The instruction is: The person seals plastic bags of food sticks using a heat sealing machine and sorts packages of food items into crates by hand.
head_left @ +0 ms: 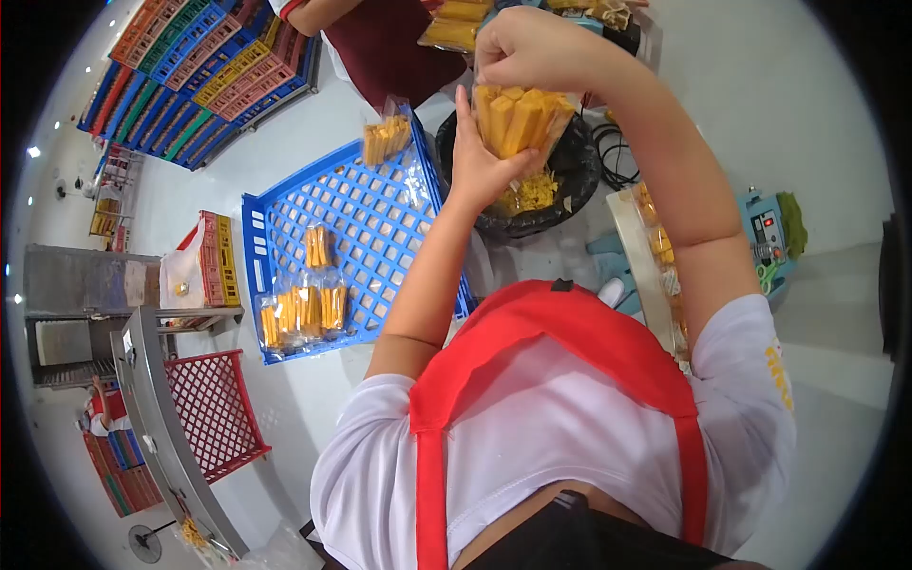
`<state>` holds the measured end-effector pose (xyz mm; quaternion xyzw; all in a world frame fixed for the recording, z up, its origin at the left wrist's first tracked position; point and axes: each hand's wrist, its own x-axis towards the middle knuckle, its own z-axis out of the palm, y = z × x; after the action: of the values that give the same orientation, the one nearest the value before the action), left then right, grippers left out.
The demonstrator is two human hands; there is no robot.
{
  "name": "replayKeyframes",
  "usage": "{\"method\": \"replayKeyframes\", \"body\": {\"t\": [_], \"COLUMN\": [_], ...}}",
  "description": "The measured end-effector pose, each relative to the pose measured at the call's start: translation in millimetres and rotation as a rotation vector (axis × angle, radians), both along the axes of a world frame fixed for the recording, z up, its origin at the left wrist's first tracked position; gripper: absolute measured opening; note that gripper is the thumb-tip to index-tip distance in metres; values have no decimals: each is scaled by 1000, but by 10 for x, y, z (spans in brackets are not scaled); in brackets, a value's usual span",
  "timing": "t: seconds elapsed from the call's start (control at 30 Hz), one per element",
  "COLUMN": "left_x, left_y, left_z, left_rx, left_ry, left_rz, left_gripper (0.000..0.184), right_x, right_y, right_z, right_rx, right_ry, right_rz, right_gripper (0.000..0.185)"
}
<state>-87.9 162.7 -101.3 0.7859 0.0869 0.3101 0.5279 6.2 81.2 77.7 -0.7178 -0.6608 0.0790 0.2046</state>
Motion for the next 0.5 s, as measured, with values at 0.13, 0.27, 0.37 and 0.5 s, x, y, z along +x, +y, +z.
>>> {"method": "replayKeyframes", "body": {"t": [0.13,0.27,0.37,0.5], "left_x": [-18,-60,-81,-147], "left_y": [-55,45,190,290], "left_z": [157,291,282,274], "left_rx": [-390,-641,-668,-633], "left_ry": [-255,-447,-411,-317], "left_rz": [-155,-256,-318,-383], "left_gripper": [97,77,73,72], "right_x": [-210,353,252,-114], "right_y": [-10,-275,-284,-212], "right_z": [54,-761,-1652,-1452], "right_rx": [878,955,403,139], "right_ry": [-77,801,2146,2235], "right_rz": [-121,-340,-174,20], "right_gripper": [13,25,43,57]}}
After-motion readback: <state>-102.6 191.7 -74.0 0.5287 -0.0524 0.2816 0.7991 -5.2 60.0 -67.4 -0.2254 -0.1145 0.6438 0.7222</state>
